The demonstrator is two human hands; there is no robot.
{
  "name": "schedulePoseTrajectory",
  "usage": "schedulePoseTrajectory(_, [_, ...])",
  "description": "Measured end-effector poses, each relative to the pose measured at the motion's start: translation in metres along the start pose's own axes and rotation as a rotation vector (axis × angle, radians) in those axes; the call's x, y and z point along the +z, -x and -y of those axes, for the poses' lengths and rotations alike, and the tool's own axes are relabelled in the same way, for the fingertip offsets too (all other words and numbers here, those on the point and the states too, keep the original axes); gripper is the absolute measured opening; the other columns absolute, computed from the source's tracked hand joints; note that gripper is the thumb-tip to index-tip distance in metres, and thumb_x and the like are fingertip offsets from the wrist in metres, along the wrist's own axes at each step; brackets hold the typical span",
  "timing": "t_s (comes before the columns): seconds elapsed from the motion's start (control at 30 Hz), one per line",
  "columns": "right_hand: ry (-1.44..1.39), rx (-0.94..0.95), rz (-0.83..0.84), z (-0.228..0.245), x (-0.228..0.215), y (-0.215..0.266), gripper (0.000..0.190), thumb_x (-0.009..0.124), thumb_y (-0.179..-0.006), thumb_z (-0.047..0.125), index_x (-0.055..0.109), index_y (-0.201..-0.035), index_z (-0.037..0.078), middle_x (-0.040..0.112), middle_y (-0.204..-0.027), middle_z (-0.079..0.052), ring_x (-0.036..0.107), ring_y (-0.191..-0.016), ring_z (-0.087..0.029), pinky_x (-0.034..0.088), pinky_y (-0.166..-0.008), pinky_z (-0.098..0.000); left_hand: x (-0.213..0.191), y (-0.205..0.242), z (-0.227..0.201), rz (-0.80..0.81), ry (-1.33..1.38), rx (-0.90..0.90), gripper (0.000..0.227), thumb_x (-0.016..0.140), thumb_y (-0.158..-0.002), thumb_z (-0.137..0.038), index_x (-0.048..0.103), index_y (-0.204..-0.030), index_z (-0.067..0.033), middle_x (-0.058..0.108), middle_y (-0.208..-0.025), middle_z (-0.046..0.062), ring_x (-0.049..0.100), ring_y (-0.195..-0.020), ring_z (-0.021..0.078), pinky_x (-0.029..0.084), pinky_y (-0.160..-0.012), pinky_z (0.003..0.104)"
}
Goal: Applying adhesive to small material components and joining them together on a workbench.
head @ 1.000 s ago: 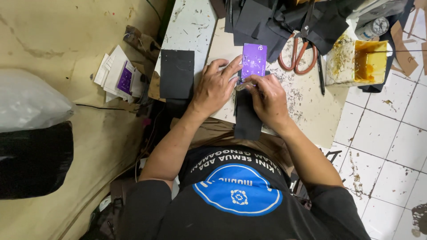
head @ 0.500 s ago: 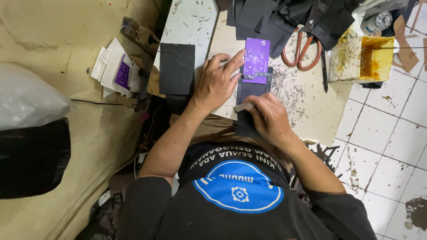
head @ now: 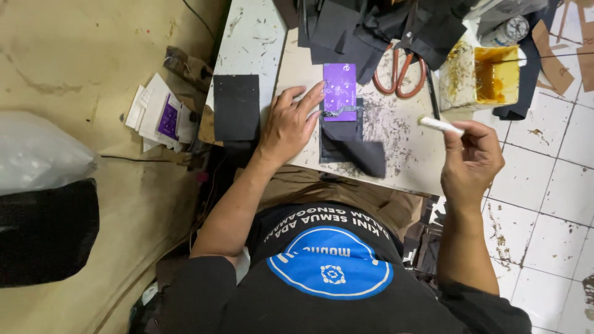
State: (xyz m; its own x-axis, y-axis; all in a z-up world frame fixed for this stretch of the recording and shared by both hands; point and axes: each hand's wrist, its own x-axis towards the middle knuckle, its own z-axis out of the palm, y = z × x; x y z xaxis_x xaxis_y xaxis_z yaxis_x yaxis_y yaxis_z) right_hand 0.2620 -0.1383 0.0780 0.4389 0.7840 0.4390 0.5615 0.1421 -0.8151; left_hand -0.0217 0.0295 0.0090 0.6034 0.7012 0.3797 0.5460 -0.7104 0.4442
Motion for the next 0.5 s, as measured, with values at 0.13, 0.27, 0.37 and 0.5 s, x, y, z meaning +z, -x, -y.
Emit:
schedulePoseTrajectory(0.13, [-0.074,0.048,-0.032,-0.026,-0.001,0.005,0.014,0.067,-0.111,-0.008,0.056,-0.118,-0.004,0.055,-0.106,-0.014,0.052,-0.092,-0.02,0.046,-0.08,-0.0284,-0.001,0.001,-0.002,0.008,-0.015,-0.006,0.067,0.072,-0.099,-0.021,0.039,-0.156,-0.016,0.078,-0.123,0.001,0.058,-0.128,0.0218,0.048,-0.1,0.043])
schedulePoseTrajectory(0.27, [-0.101,0.116,-0.045,-0.057,0.006,0.013,0.015,0.068,-0.109,-0.007,0.054,-0.115,-0.005,0.06,-0.106,-0.018,0.063,-0.097,-0.027,0.059,-0.082,-0.0343,0.003,0.001,0.001,-0.023,0.009,0.009,0.061,0.067,-0.1,-0.02,0.042,-0.156,-0.0179,0.077,-0.124,-0.003,0.056,-0.126,0.0233,0.047,-0.101,0.038])
schedulePoseTrajectory(0.37, [0.097,0.069,-0.072,-0.068,0.004,0.019,0.017,0.077,-0.108,0.0,0.062,-0.113,-0.003,0.069,-0.098,-0.016,0.062,-0.075,-0.02,0.048,-0.065,-0.0291,0.002,0.003,0.0,-0.05,0.023,0.018,0.057,0.064,-0.1,-0.022,0.048,-0.154,-0.0207,0.078,-0.12,-0.004,0.058,-0.127,0.0228,0.047,-0.1,0.038])
schedulePoseTrajectory(0.5, [0.447,-0.026,-0.052,-0.076,0.001,0.02,0.018,0.083,-0.103,0.004,0.066,-0.107,0.003,0.068,-0.1,-0.014,0.064,-0.085,-0.033,0.052,-0.069,-0.0386,0.006,0.011,0.0,-0.001,0.135,-0.01,0.057,0.062,-0.102,-0.018,0.046,-0.156,-0.0165,0.071,-0.133,0.009,0.057,-0.131,0.0312,0.046,-0.105,0.043])
